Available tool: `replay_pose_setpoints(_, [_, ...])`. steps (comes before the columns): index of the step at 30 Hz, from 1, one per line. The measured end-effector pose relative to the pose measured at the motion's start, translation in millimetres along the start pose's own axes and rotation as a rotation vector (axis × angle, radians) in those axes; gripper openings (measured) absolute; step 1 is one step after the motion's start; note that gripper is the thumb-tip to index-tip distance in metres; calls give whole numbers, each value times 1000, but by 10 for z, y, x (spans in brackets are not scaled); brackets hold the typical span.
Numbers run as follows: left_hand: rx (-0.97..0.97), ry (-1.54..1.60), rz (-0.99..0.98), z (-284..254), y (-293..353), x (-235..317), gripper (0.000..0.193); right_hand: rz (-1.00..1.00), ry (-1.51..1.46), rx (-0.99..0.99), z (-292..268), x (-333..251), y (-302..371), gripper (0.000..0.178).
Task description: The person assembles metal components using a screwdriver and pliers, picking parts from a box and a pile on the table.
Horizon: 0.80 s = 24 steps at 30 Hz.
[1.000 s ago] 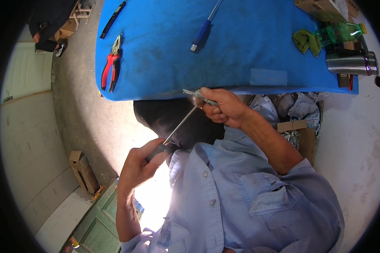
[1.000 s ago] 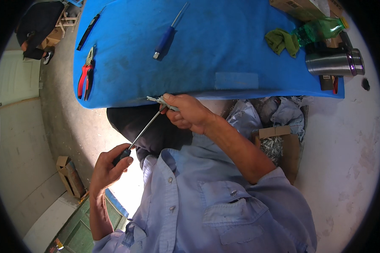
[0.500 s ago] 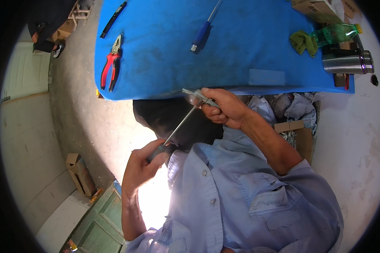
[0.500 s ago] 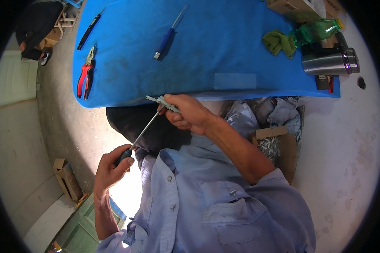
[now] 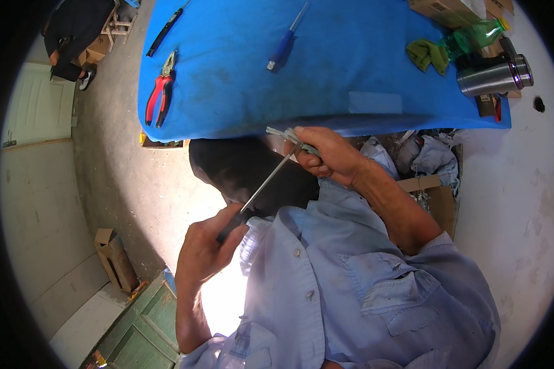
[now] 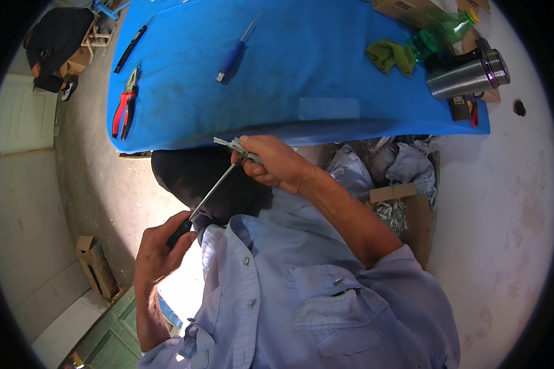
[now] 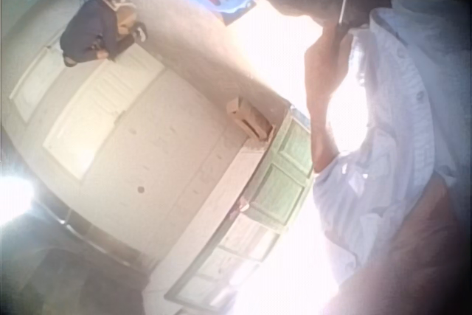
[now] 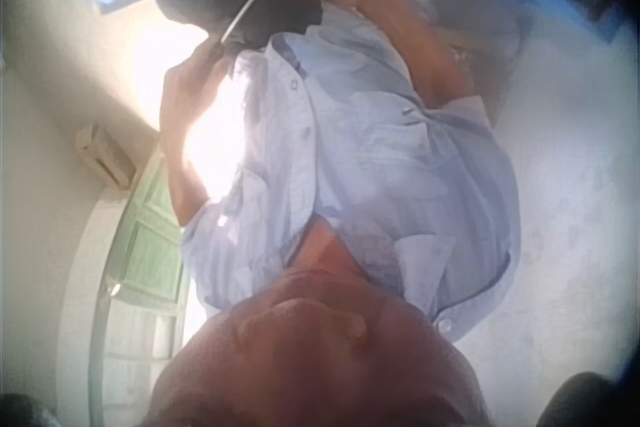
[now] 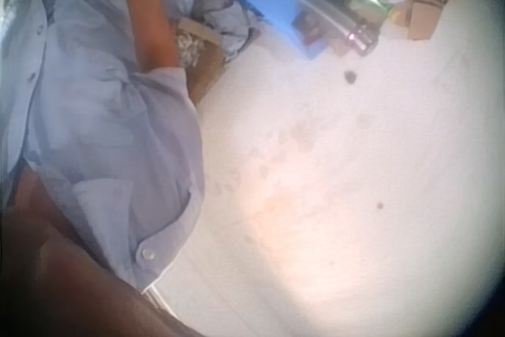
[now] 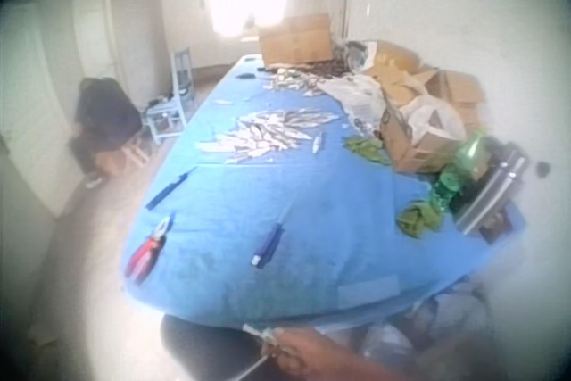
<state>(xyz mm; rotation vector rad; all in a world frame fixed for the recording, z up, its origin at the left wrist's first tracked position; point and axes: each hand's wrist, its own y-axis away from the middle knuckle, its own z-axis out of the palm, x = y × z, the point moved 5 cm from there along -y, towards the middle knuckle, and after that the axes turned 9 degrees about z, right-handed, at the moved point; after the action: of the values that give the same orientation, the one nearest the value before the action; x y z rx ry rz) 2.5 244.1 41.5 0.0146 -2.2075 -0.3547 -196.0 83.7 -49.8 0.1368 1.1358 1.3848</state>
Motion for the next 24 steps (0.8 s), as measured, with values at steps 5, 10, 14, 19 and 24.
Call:
replay_pose_setpoints(5, [-39,25,-10,14,33,-40,34,-25,23,58,3,91,28,36])
replay_pose_setpoints(10, [-34,17,4,36,76,-22,35,6,43,26,27,105,63,33])
replay_pose_setpoints(14, [11,-43,54,86,132,-55,36,31,38,7,31,131,64,32])
replay_pose_setpoints(19, [-38,64,30,118,189,-137,37,71,63,-4,34,174,53,34])
replay_pose_setpoints(24, [-69,193,0,126,205,-258,36,137,-84,-43,63,259,78,34])
